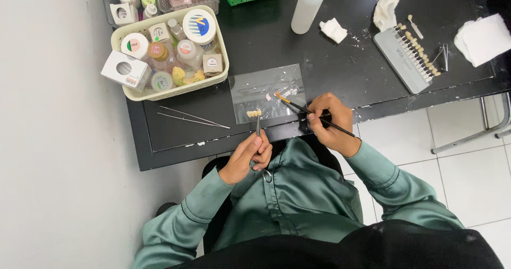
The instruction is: The person sits at a dental laboratory bench and first trims and adjusts a denture tooth on a metal holder using scissors and tweezers. They then hold the tooth holder in one hand and use a brush to apply and shape white ceramic paste onto the denture teeth, dipping from a shade guide area and working the surface repeatedly.
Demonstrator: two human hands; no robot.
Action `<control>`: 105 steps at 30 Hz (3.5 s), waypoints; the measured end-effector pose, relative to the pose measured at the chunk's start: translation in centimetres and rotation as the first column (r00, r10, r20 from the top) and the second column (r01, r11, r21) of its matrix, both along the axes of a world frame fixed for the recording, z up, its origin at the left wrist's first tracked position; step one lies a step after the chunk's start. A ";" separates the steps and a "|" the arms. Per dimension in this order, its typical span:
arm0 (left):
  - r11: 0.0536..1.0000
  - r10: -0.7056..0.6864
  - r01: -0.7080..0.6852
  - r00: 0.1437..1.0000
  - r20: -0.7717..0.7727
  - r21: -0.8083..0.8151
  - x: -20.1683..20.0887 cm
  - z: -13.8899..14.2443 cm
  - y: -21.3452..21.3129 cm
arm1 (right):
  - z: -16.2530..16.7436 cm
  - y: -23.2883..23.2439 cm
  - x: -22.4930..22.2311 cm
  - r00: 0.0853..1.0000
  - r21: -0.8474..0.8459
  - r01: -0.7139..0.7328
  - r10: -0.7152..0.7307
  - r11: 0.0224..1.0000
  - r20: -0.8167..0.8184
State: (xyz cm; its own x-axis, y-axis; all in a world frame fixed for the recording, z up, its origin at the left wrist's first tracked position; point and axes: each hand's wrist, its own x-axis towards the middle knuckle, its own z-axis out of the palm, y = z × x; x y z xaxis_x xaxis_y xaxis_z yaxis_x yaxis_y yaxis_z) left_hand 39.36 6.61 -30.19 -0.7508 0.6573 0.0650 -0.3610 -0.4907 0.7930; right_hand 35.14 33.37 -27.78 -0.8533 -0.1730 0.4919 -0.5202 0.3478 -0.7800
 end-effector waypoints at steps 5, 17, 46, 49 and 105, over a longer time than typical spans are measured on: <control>1.000 -0.006 0.006 1.000 0.012 0.007 -0.1 -0.2 -0.3 | -0.4 0.0 -0.1 0.996 -0.058 0.078 -0.075 0.995 0.041; 1.000 -0.010 0.010 1.000 0.030 -0.012 -0.3 -0.5 -0.4 | 1.1 -1.0 -0.8 0.997 0.039 -0.071 0.070 0.997 0.026; 1.000 -0.004 0.004 1.000 -0.001 -0.025 -0.6 -0.5 -0.2 | 1.2 -0.9 -1.1 0.994 0.063 -0.034 0.040 0.997 -0.102; 1.000 -0.007 0.007 1.000 0.021 -0.017 -0.6 -0.4 -0.2 | 1.3 -0.8 -1.3 0.996 0.061 -0.048 0.053 0.997 -0.073; 1.000 -0.003 0.003 1.000 0.008 -0.003 -0.7 -0.4 -0.2 | 0.1 0.0 -1.4 0.993 -0.089 -0.098 0.102 0.991 0.052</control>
